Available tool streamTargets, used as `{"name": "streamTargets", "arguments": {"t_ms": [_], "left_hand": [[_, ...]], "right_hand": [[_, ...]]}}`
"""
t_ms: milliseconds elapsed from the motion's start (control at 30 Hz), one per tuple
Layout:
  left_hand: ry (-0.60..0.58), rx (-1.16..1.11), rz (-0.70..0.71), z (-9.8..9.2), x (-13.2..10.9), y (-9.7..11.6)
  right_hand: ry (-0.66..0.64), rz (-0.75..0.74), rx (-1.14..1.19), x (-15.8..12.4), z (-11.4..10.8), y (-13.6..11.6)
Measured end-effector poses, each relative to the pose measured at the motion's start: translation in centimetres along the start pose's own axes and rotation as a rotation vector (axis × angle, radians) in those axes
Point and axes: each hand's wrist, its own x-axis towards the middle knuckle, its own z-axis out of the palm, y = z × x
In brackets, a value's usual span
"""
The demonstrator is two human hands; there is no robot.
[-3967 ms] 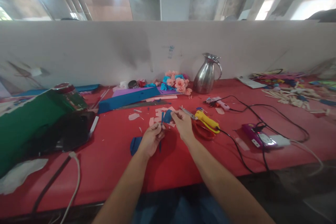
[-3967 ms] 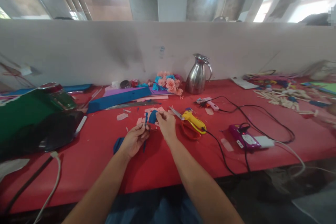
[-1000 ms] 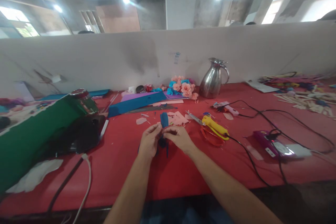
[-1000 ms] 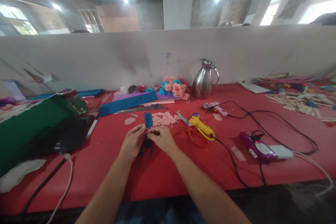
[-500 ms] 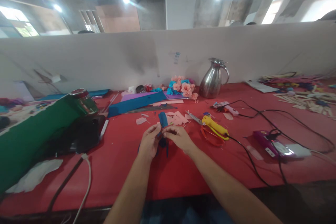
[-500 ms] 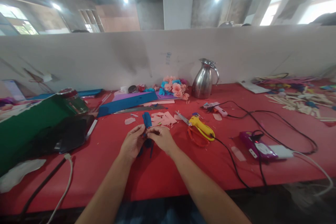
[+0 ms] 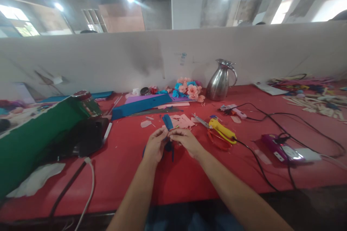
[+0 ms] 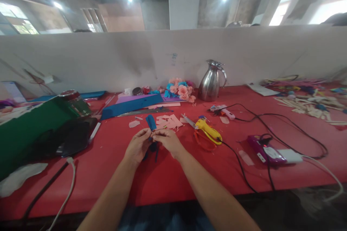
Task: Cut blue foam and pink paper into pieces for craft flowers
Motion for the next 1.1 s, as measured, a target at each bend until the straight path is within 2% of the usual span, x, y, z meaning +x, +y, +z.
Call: {"name": "streamTargets", "arguments": {"t_ms": [233,367,500,700,1100], "left_hand": [[0.08,-0.01,0.0,-0.13,-0.06,0.65],[0.074,-0.003,-0.009,-0.08,0.01,0.56],[0.034,0.003,-0.007,-0.19,0.11,0.38],[-0.111,0.024,-0.053,-0.65,0.23,0.28],[-0.148,0.044,-0.045,-0.68,0.11,0.31]], "right_hand": [[-0.013,0.022,-0.006,0.23,-0.41,0.42],[-0.02,0.046,-0.03,0.25,-0.49,0.53],[-0.046,0.061,-0.022,0.26,-0.55,0.49],[-0.124,0.092,0.032,0.3,-0.54,0.19],[-0.156,0.107,0.041,0.22,-0.62,0.18]]}}
